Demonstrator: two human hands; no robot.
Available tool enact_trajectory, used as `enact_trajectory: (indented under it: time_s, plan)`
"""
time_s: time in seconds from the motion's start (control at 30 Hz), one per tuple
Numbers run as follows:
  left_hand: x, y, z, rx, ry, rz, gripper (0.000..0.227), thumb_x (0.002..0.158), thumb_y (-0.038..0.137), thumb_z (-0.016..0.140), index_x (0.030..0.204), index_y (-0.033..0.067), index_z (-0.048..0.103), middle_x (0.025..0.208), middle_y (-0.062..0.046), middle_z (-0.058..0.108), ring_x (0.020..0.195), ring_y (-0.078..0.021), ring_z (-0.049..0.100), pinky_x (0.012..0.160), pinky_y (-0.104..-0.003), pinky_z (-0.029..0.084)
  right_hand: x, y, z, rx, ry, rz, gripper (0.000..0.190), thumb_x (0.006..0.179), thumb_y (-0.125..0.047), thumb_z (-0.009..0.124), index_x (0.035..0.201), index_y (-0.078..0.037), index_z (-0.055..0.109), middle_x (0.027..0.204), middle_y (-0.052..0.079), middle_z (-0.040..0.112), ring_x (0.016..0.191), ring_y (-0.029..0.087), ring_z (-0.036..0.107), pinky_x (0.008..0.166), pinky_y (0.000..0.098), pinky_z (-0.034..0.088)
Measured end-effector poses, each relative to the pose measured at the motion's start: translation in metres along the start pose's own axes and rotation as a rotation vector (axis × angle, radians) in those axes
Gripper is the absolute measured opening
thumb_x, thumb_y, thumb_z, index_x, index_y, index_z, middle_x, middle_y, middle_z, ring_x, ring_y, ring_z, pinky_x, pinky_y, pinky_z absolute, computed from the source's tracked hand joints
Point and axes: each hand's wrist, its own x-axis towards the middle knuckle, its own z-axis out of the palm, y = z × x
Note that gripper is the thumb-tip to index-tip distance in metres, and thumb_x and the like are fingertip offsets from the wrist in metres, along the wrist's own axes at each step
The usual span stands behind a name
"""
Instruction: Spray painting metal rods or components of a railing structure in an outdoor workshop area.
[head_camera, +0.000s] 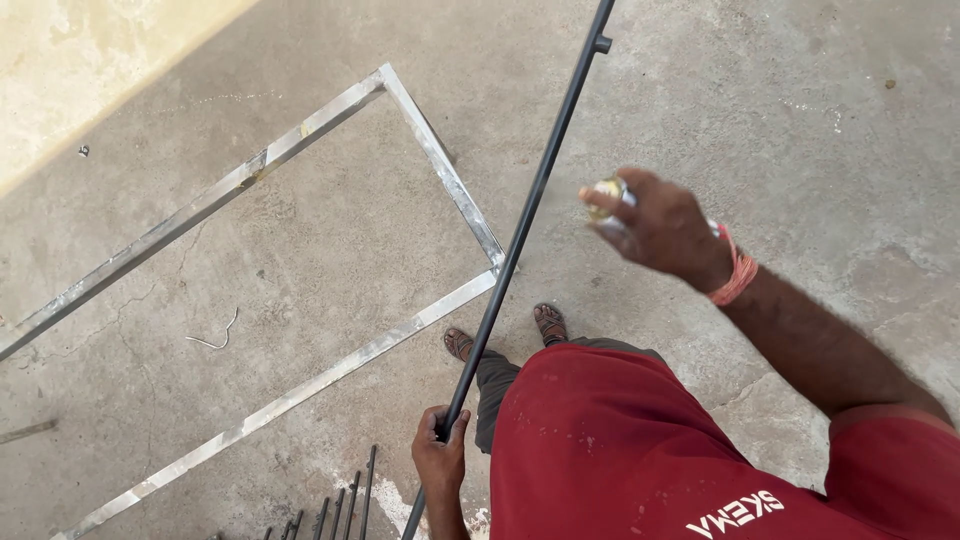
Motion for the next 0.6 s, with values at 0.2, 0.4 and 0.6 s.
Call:
enact_trajectory:
  time_s: [0.2, 0.4, 0.6]
  plan:
    - [0.003, -0.011, -0.001, -0.013, -0.062, -0.066, 0.020, 0.086, 0.022, 0.083, 0.097, 0.0069, 0.076, 0.068, -0.004, 0.061, 0.061, -0.0113, 0.052, 0.055, -0.031, 0.042, 0.008, 0.131, -0.027, -0.252, 0.371, 0.308, 0.054, 0.105, -0.020, 0.080, 0.147, -0.014, 0.046, 0.119, 0.012, 0.059, 0.092, 0.019, 0.073, 0.064, 0.0227, 0.064]
    - [0.008, -0.028, -0.002, -0.016, -0.168, -0.042, 0.027, 0.090, 0.030, 0.077, 0.101, 0.0061, 0.079, 0.062, 0.001, 0.058, 0.055, -0.0093, 0.047, 0.050, -0.028, 0.036, 0.015, 0.128, -0.037, -0.303, 0.541, 0.243, 0.058, 0.108, -0.010, 0.077, 0.148, -0.006, 0.035, 0.131, 0.017, 0.059, 0.105, 0.024, 0.075, 0.082, 0.0310, 0.068]
    - [0.008, -0.031, -0.006, -0.150, -0.282, 0.008, 0.034, 0.098, 0.034, 0.065, 0.096, 0.0034, 0.081, 0.056, 0.002, 0.053, 0.052, -0.0072, 0.045, 0.047, -0.028, 0.033, 0.013, 0.028, -0.008, -0.086, 0.153, 0.077, 0.063, 0.093, -0.031, 0.087, 0.140, -0.018, 0.047, 0.109, 0.016, 0.060, 0.077, 0.023, 0.069, 0.052, 0.0293, 0.059]
